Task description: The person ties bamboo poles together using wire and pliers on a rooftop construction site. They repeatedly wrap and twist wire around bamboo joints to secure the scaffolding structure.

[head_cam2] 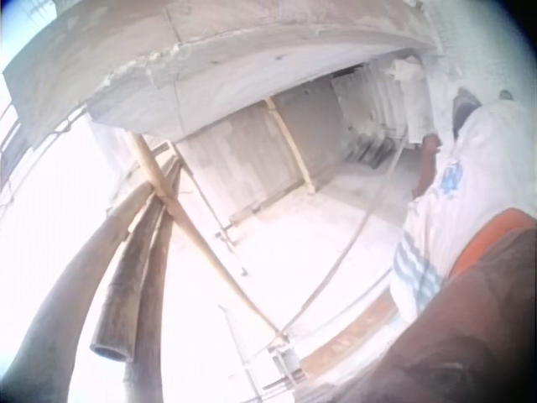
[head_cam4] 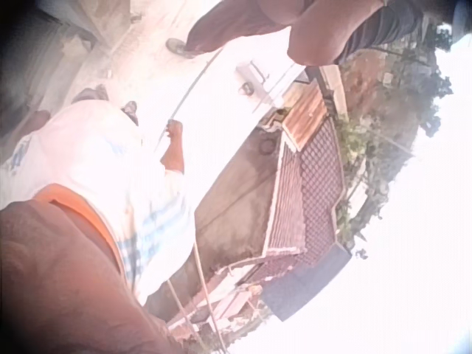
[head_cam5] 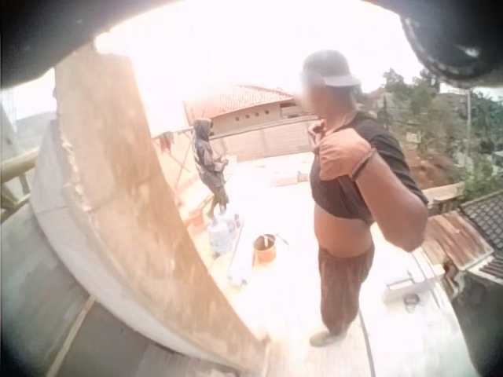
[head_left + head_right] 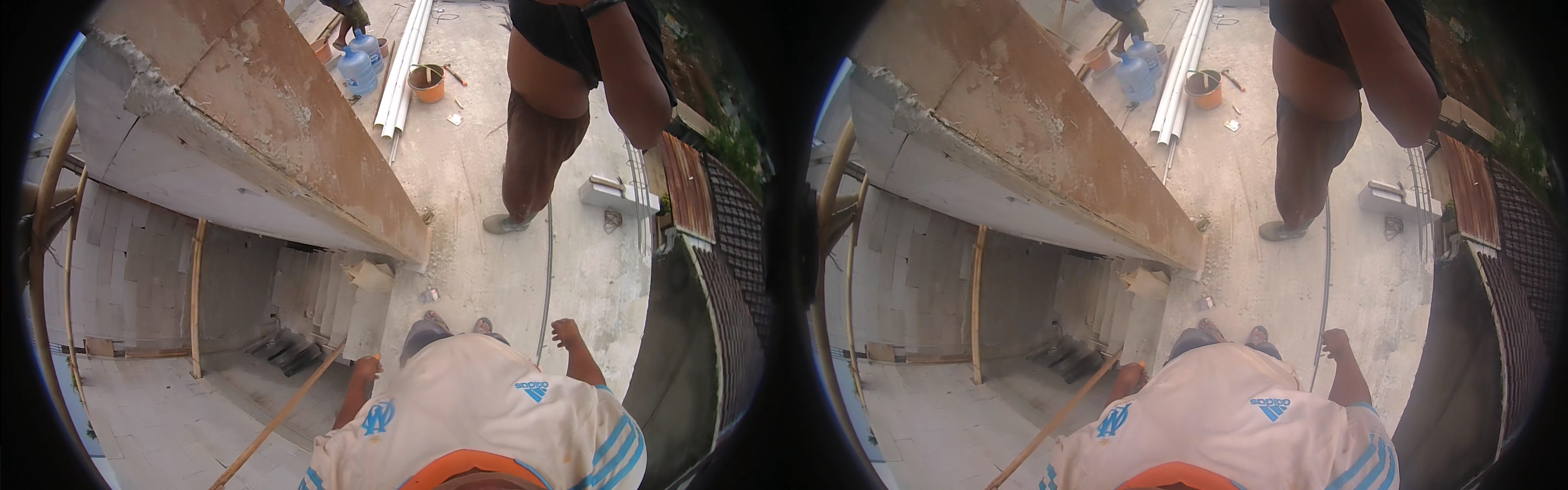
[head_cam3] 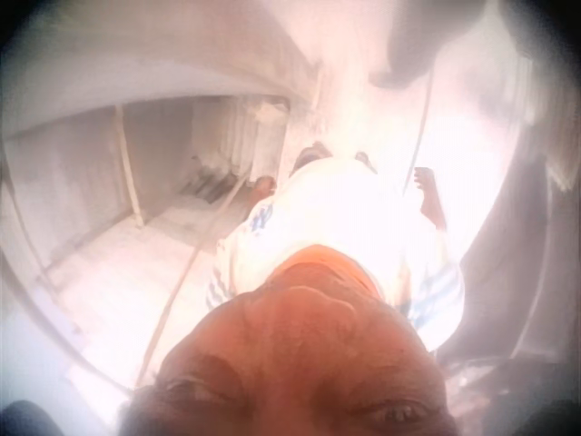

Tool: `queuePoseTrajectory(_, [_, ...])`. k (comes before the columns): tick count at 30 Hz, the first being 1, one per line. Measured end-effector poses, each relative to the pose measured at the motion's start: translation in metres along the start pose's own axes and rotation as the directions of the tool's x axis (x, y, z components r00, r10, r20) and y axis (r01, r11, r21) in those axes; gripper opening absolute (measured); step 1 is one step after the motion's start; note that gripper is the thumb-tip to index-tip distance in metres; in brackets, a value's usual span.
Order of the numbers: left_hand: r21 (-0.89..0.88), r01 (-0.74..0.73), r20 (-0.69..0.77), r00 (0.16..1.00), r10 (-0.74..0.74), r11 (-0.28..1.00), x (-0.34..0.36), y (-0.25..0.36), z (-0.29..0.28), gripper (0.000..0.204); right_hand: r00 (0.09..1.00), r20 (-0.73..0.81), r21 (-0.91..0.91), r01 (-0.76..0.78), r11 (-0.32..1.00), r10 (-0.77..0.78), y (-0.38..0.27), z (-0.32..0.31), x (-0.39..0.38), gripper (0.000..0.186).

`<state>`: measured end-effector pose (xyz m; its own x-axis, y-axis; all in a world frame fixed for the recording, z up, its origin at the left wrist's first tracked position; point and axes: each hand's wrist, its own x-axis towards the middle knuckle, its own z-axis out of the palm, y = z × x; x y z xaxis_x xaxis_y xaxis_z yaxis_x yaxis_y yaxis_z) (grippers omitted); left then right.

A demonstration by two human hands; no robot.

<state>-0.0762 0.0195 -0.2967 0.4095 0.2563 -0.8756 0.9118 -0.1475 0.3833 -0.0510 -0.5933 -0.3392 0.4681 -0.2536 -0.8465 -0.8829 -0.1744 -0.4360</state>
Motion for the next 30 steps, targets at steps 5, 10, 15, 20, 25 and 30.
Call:
queuePoseTrajectory(5, [0.12,0.024,0.029,0.999,-0.028,0.992,0.023,0.029,0.01,0.032,0.994,0.084,0.004,0.071,0.997,-0.071,-0.064,0.035,0.012,0.033])
queuePoseTrajectory(10, [0.252,-0.11,0.029,0.994,0.106,0.961,0.07,0.085,0.016,0.03,0.894,0.334,-0.451,0.431,0.782,-0.3,-0.064,0.042,0.06,0.033])
queuePoseTrajectory(15, [0.086,-0.002,0.052,0.999,-0.002,0.996,0.141,0.16,0.022,0.027,0.979,0.174,-0.228,0.146,0.963,-0.107,-0.055,0.016,0.087,0.024])
queuePoseTrajectory(20, [0.12,-0.139,0.034,0.99,0.136,0.983,0.145,0.227,0.014,0.018,1.0,-0.016,0.162,0.028,0.986,-0.026,-0.163,0.006,0.054,0.029])
queuePoseTrajectory(25, [0.047,-0.181,-0.002,0.983,0.182,0.982,0.12,0.251,0.02,0.019,0.99,0.098,-0.001,0.098,0.995,-0.097,-0.206,0.016,0.064,0.034])
queuePoseTrajectory(30, [-0.158,-0.052,-0.135,0.99,0.03,0.986,0.092,0.168,0.062,0.022,0.955,0.238,-0.233,0.23,0.945,-0.174,-0.236,-0.004,0.078,0.031])
